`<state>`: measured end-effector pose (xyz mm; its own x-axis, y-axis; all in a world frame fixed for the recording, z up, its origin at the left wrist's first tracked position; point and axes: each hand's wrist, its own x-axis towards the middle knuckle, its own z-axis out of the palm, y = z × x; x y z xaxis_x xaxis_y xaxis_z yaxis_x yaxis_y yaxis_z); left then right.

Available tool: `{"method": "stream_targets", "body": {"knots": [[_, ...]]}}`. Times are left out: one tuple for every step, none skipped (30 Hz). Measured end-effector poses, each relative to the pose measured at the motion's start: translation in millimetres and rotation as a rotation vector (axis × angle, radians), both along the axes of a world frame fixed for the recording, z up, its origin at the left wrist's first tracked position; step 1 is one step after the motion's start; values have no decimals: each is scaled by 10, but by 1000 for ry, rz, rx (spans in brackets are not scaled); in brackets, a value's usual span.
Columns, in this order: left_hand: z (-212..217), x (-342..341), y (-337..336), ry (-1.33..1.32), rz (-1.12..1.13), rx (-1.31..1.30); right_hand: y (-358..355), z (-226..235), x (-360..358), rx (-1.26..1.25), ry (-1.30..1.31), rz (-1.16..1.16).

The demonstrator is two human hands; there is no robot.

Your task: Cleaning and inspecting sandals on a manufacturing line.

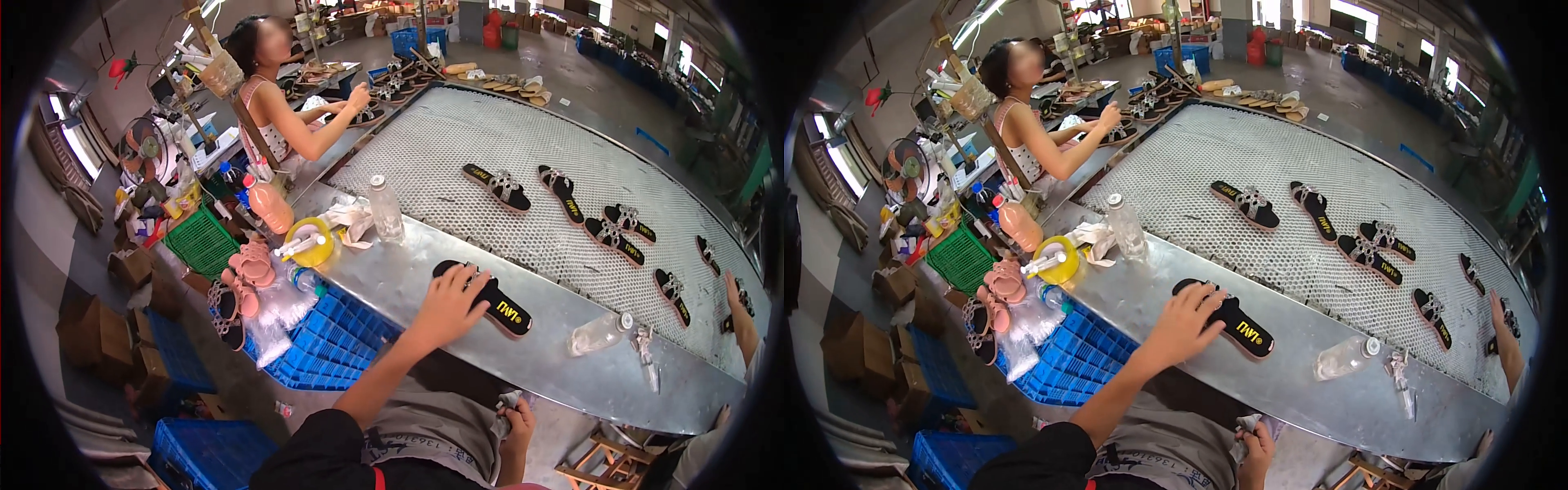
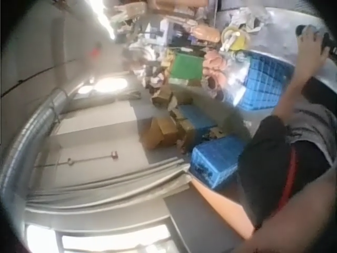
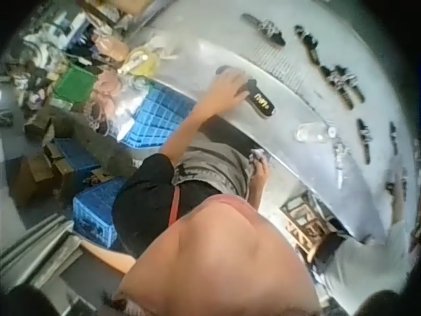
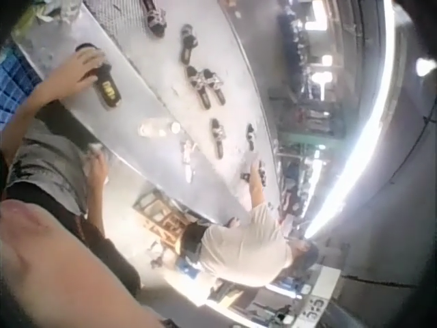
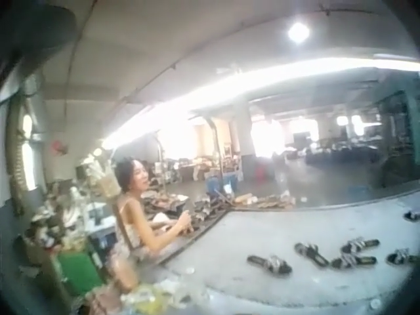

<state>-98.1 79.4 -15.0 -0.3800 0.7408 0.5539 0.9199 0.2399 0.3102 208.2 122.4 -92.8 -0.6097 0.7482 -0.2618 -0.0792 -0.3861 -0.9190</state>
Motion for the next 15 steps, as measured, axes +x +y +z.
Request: {"method": "stream_targets", "body": {"knots": [[-7,40,27,1,0,9,15,-11,-2,-57,45,35],[-18,88,56,32,49,-38,3,106,-64,-98,73,46],[-23,122,79,62,99,-86,31,138,-85,-93,68,49],[-23,136,94,55,102,-82,52,155,-97,-43,84,127],[-9,145,127,51,126,-132,81,189,-104,5,97,202],[-2,148,147,49,152,-184,115,294,-138,5,91,204],[-27,144,180,42,155,-185,174,430,-165,148,38,155],[-85,129,211,61,193,-175,227,603,-203,287,-15,107],[-155,112,240,81,224,-166,277,751,-243,425,-69,52],[-220,106,265,98,215,-92,392,855,-258,596,-120,-72],[-263,136,271,93,210,-98,539,970,-266,768,-171,-194],[-304,169,299,110,204,-40,627,1210,-254,862,-366,-310],[-324,182,315,128,203,22,731,1407,-269,953,-559,-421],[-313,190,281,97,194,49,903,1452,-309,944,-594,-498],[-297,196,248,94,203,46,1055,1489,-337,934,-628,-572]]}}
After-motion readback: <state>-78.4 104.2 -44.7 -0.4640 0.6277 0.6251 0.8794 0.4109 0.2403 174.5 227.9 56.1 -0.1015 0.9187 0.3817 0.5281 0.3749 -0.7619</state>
